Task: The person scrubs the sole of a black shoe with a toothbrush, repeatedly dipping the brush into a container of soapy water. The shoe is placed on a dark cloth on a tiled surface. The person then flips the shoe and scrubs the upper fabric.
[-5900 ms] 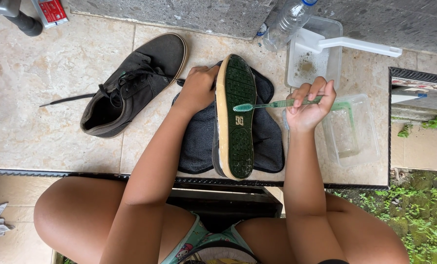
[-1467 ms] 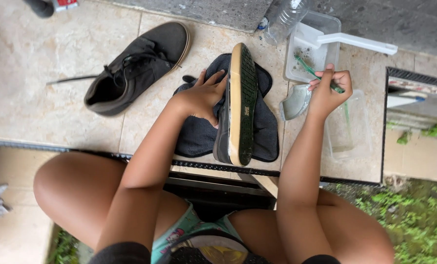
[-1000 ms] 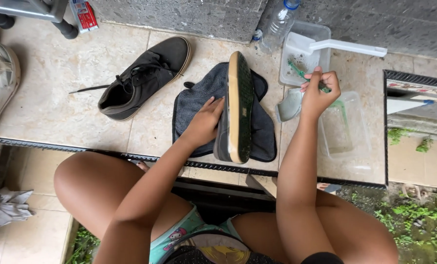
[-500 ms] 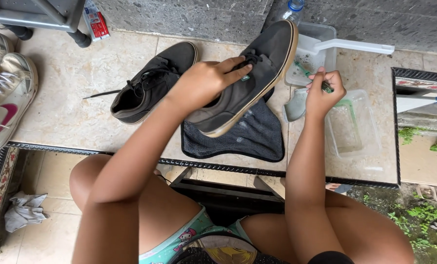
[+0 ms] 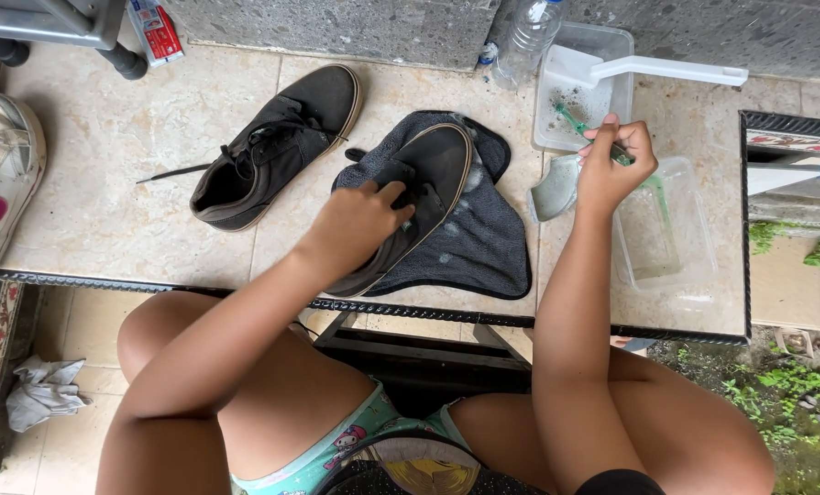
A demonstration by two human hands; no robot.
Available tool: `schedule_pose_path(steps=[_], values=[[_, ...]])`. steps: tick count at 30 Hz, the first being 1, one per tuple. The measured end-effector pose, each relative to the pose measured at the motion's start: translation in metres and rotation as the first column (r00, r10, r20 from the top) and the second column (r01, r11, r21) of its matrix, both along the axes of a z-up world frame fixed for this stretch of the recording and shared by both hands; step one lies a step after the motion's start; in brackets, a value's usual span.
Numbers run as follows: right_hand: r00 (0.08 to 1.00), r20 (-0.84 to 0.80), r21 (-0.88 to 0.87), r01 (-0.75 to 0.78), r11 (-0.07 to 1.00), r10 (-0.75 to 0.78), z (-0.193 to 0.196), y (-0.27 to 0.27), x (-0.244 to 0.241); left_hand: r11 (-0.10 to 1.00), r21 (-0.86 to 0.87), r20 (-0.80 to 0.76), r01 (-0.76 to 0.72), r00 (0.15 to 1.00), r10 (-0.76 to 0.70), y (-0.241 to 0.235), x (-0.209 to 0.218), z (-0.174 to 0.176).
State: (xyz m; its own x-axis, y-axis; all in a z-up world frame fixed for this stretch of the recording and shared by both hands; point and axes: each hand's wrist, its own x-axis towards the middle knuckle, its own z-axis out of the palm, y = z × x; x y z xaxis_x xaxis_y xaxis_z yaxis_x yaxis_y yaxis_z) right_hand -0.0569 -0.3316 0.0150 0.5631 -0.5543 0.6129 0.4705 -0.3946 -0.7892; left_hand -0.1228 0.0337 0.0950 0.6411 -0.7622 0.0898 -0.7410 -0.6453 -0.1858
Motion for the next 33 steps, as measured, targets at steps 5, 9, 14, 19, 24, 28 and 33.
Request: schedule_pose_path(steps=[5,9,14,19,24,28,33], values=[[1.0,0.008,0.009,0.002,1.0,-0.002,0.0,0.001,-0.001,0.986,-0.118,-0.046,-0.121,0.992,0.117,0.002,-0.01,0.016],[1.0,0.014,0.033,0.0,0.999,0.0,0.004,0.004,-0.001,0.935,-0.138,-0.219,-0.327,0.931,0.293,0.02,-0.011,0.027],[0.999,0.017,0.053,0.041,0.998,-0.042,0.005,0.001,-0.001,0.841,-0.083,-0.532,-0.535,0.737,0.417,0.004,-0.043,0.04],[0.999,0.013,0.176,0.046,0.983,-0.049,0.006,-0.001,-0.004,0.801,-0.203,-0.522,-0.563,0.754,0.398,-0.003,-0.042,-0.013],[0.998,0.004,0.198,0.053,0.979,-0.055,0.024,0.007,-0.011,0.876,-0.286,-0.41,-0.387,0.876,0.254,0.009,-0.038,0.027],[0.997,0.013,0.207,0.071,0.976,-0.076,0.029,0.01,-0.014,0.947,-0.244,-0.486,-0.21,0.871,0.068,0.027,-0.02,0.073],[0.995,0.043,0.34,0.068,0.938,-0.088,0.036,0.01,-0.015,0.897,-0.372,0.057,0.24,0.97,-0.237,0.028,0.026,0.066]])
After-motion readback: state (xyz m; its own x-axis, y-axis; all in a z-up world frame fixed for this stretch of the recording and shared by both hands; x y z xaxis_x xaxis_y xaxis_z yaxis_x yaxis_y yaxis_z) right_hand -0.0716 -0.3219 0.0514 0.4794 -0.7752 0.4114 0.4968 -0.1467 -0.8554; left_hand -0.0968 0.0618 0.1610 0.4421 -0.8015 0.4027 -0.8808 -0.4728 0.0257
